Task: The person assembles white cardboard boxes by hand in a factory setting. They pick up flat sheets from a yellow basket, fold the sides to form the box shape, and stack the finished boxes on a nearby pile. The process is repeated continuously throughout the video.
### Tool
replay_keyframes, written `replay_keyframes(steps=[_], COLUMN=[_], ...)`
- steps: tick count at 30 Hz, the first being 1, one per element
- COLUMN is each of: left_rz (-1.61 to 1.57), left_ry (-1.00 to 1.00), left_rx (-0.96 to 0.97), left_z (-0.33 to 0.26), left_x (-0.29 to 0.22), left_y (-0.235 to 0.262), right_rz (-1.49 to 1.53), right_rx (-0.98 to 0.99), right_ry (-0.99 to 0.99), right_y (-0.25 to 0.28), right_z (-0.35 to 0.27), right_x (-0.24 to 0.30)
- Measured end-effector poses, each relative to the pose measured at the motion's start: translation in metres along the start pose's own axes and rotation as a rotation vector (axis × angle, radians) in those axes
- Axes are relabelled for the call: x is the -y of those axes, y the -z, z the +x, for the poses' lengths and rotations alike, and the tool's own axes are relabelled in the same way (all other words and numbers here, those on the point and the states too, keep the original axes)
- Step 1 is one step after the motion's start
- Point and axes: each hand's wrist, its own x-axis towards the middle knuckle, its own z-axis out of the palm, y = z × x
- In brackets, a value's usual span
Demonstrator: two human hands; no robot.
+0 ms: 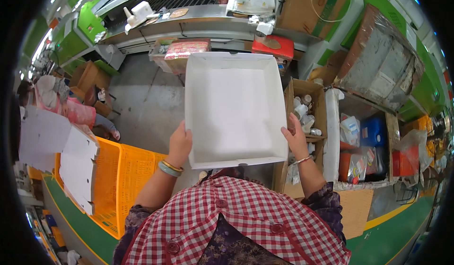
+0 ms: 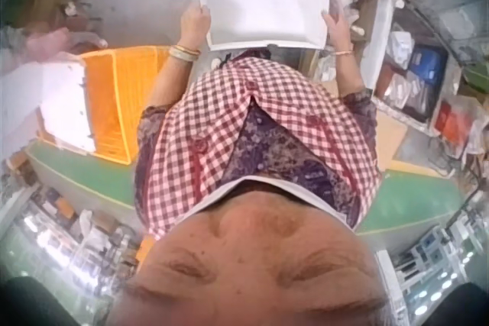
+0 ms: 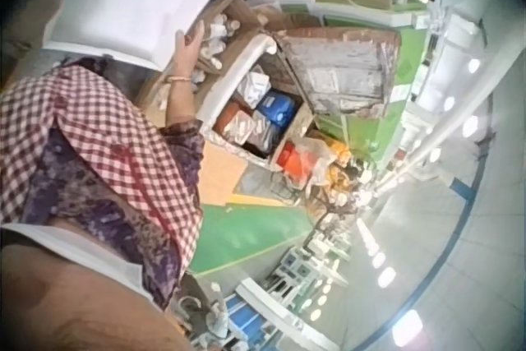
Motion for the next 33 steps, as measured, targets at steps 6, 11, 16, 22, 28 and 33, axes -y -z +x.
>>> replay_keyframes(steps=[6,11,16,22,28,33], left_rz=[-0.074,-0.091,-0.072,-0.04,-0.001,0.025], left_ry=[-0.01,0.082,0.154,0.175,0.115,0.168], left_rx=[-0.064,-0.105,-0.029,-0.041,-0.033,-0.054], left_z=[-0.019,-0.011,0.013,0.031,0.032,0.035], left_x=[0.007,0.024,0.042,0.068,0.057,0.063], left_y=[-0.049,-0.052,-0.045,-0.056,-0.049,-0.06], right_rz=[-0.345,-0.687,-1.067,-1.273,-1.303,-1.245], right_rx=[0.011,-0.098,-0.223,-0.205,-0.196,-0.243], right_ry=[0.127,0.136,0.283,0.204,0.169,0.195], right_y=[0.007,-0.019,-0.039,-0.054,-0.057,-0.058], right_z=[0.079,0.12,0.161,0.187,0.187,0.187], right_x=[-0.029,-0.003,0.012,0.006,0.0,-0.01])
